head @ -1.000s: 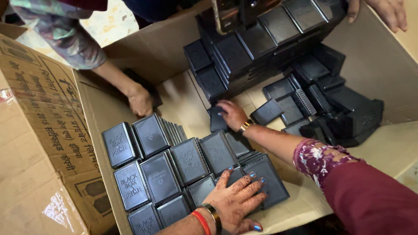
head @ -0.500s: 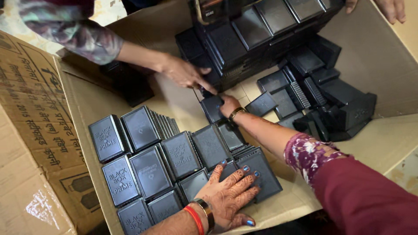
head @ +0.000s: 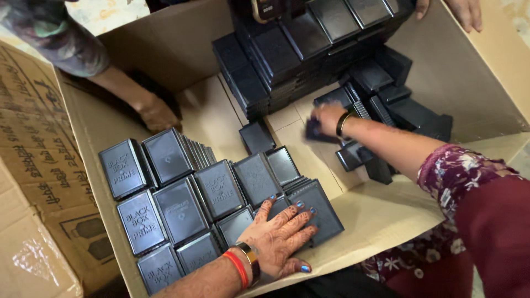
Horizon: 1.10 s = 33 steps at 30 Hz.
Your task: The person arranges small black rectangular boxes into neat rows inside a large cardboard carton. They pick up boxes from a pile and place them in an organized pattern, occasionally adjusting the alignment of the stack.
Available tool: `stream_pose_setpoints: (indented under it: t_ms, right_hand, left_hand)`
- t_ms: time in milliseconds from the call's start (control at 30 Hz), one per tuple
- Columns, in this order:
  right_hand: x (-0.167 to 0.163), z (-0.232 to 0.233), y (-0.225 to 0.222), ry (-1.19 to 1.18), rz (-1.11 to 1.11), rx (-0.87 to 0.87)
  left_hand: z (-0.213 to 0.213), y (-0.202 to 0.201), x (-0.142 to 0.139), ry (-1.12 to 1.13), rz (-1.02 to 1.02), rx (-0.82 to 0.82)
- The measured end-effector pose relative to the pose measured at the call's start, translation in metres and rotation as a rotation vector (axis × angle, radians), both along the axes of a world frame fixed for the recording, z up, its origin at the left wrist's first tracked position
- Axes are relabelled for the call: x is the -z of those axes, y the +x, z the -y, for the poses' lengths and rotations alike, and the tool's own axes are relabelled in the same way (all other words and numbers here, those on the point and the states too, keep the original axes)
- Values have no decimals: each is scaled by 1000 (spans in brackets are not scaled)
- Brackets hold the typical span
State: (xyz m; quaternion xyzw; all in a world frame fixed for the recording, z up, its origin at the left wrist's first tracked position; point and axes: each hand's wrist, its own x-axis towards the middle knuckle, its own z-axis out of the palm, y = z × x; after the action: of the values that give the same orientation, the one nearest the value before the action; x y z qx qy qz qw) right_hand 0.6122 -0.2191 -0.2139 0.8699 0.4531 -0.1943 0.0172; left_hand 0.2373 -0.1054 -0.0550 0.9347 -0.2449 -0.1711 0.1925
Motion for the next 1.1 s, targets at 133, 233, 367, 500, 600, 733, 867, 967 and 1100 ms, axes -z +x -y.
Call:
stream_pose_setpoints:
  t_ms: [133, 233, 367, 500, 600, 733, 867, 967, 1100]
  right_hand:
    - [2, -26, -3, 171, -478, 158]
    - [14, -34, -60, 32, -551, 337]
    - [22, -33, -122, -139, -348, 137]
    - [11, -32, -81, -237, -234, 78]
    - [-11, -15, -30, -327, 176, 155]
    - [-33, 6, 9, -37, 244, -18]
    - [-43, 14, 17, -161, 240, -51]
    - [-43, 9, 22, -38, 330, -188]
    - [-40, -10, 12, 254, 2, 221]
  left_hand:
    - [3, 0, -1, -9, 9, -23]
    - [2, -1, -1, 4, 43, -15]
    - [0, -1, 1, 13, 14, 6]
    - [-1, 0, 4, -14, 14, -13]
    - [0, -1, 3, -11, 5, -5]
    - [4, -2, -1, 1, 32, -3]
    - [3, 1, -4, 1, 115, -20]
    - [5, 3, -5, 4, 74, -8]
    - [6, 3, -7, 23, 17, -2]
